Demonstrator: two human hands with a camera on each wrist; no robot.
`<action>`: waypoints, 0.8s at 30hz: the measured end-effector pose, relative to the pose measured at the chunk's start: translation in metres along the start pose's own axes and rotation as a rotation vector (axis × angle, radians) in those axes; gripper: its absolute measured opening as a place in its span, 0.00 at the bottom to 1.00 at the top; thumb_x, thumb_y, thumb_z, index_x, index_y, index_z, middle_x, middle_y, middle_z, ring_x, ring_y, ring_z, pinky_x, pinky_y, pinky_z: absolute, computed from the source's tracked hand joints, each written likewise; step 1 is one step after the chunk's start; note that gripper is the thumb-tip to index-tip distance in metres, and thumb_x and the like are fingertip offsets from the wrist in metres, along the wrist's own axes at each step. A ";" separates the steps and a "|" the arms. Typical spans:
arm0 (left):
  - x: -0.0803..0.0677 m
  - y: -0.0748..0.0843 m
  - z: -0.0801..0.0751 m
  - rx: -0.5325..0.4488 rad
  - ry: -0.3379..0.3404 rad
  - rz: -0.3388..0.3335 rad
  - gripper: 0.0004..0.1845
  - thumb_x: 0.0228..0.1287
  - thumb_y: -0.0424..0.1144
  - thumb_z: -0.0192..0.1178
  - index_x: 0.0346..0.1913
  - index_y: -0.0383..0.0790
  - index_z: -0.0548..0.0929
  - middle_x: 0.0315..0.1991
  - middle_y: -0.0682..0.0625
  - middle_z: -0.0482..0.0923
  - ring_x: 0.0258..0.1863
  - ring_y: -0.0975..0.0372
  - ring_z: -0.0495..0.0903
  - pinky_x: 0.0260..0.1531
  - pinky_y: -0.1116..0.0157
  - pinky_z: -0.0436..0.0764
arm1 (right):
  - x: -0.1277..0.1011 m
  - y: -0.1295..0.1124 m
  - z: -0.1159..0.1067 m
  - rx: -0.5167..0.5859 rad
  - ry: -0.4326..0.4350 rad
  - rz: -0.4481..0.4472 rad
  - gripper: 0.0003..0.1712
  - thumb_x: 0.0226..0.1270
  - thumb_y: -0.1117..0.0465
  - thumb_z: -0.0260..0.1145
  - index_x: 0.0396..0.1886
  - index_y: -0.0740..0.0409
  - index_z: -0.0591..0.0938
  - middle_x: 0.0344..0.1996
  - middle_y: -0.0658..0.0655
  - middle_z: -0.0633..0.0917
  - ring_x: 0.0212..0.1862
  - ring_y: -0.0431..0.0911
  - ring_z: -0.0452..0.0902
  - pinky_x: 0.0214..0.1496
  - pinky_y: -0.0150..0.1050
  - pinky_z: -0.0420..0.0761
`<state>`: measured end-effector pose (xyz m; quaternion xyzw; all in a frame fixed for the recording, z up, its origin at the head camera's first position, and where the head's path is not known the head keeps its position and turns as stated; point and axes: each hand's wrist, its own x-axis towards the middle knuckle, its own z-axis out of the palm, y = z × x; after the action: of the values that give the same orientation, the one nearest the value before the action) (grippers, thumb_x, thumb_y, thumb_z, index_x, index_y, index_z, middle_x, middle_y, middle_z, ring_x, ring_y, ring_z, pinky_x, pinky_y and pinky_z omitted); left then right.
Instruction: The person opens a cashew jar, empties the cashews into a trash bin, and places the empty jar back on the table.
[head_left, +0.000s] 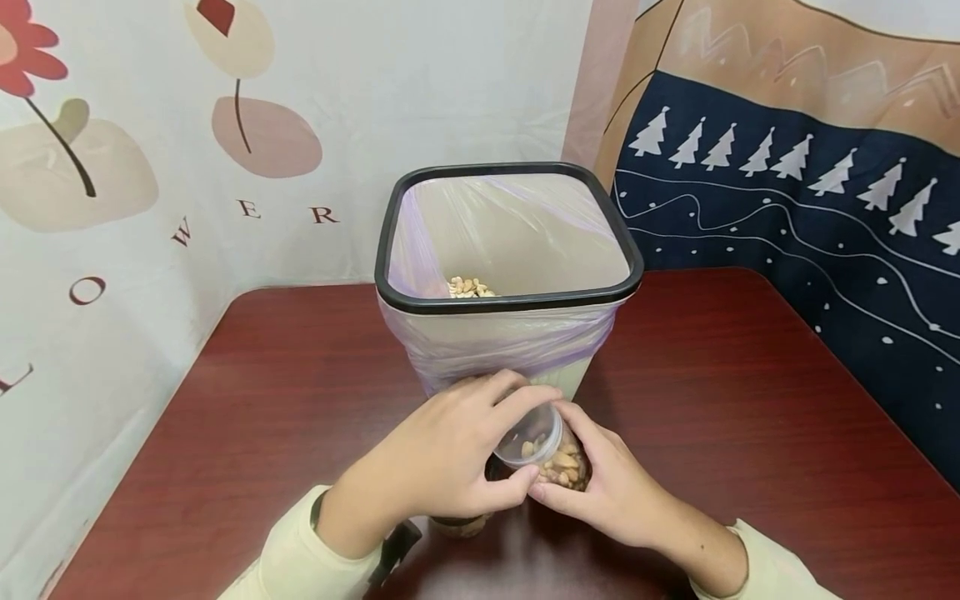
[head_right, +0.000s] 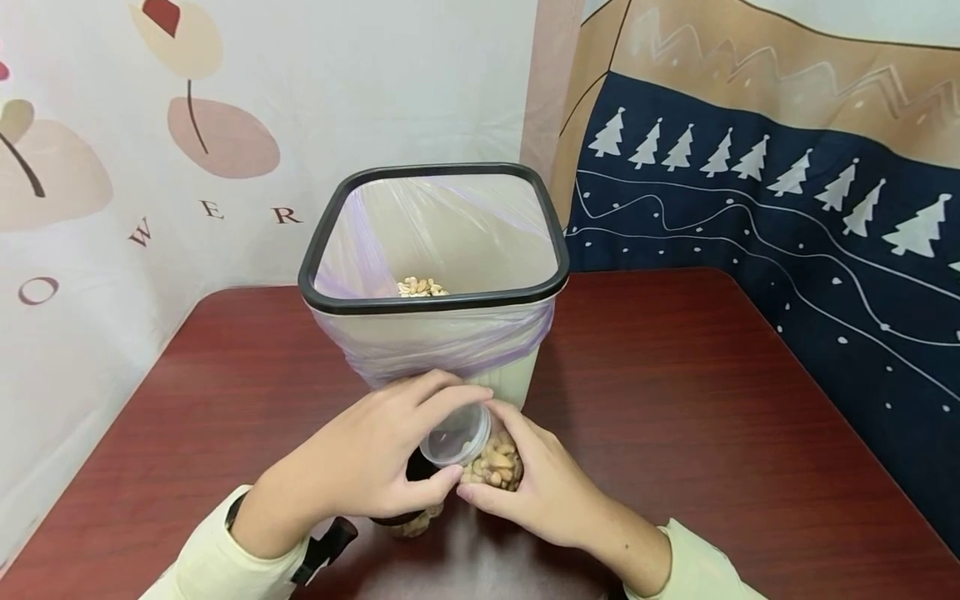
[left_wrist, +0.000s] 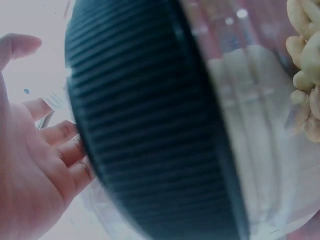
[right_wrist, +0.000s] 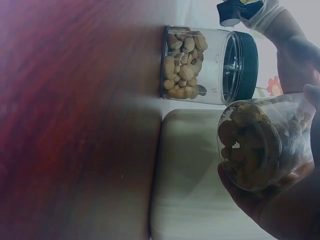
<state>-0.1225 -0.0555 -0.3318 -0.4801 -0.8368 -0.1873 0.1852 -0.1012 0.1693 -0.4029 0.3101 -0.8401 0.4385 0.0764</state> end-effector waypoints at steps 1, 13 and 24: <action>0.000 0.000 0.000 0.003 0.001 -0.003 0.34 0.53 0.51 0.66 0.65 0.50 0.74 0.50 0.57 0.75 0.39 0.64 0.77 0.44 0.65 0.79 | 0.000 0.000 0.000 0.001 0.001 0.002 0.40 0.57 0.53 0.75 0.68 0.44 0.68 0.47 0.46 0.84 0.43 0.34 0.81 0.45 0.33 0.80; 0.002 -0.001 0.004 0.092 0.085 -0.006 0.29 0.52 0.55 0.67 0.57 0.50 0.79 0.39 0.57 0.75 0.29 0.64 0.75 0.32 0.66 0.78 | 0.002 -0.003 -0.002 0.006 0.006 -0.003 0.40 0.56 0.52 0.77 0.67 0.44 0.69 0.49 0.46 0.84 0.44 0.35 0.80 0.45 0.34 0.80; 0.002 0.000 0.007 0.159 0.095 -0.071 0.29 0.51 0.62 0.67 0.51 0.48 0.79 0.34 0.57 0.76 0.26 0.63 0.76 0.28 0.64 0.78 | 0.002 -0.004 -0.001 0.004 0.005 0.023 0.43 0.55 0.51 0.79 0.69 0.40 0.68 0.53 0.42 0.82 0.48 0.36 0.81 0.49 0.34 0.81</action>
<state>-0.1241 -0.0508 -0.3374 -0.4244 -0.8558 -0.1491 0.2555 -0.1008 0.1675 -0.3992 0.2995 -0.8424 0.4419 0.0730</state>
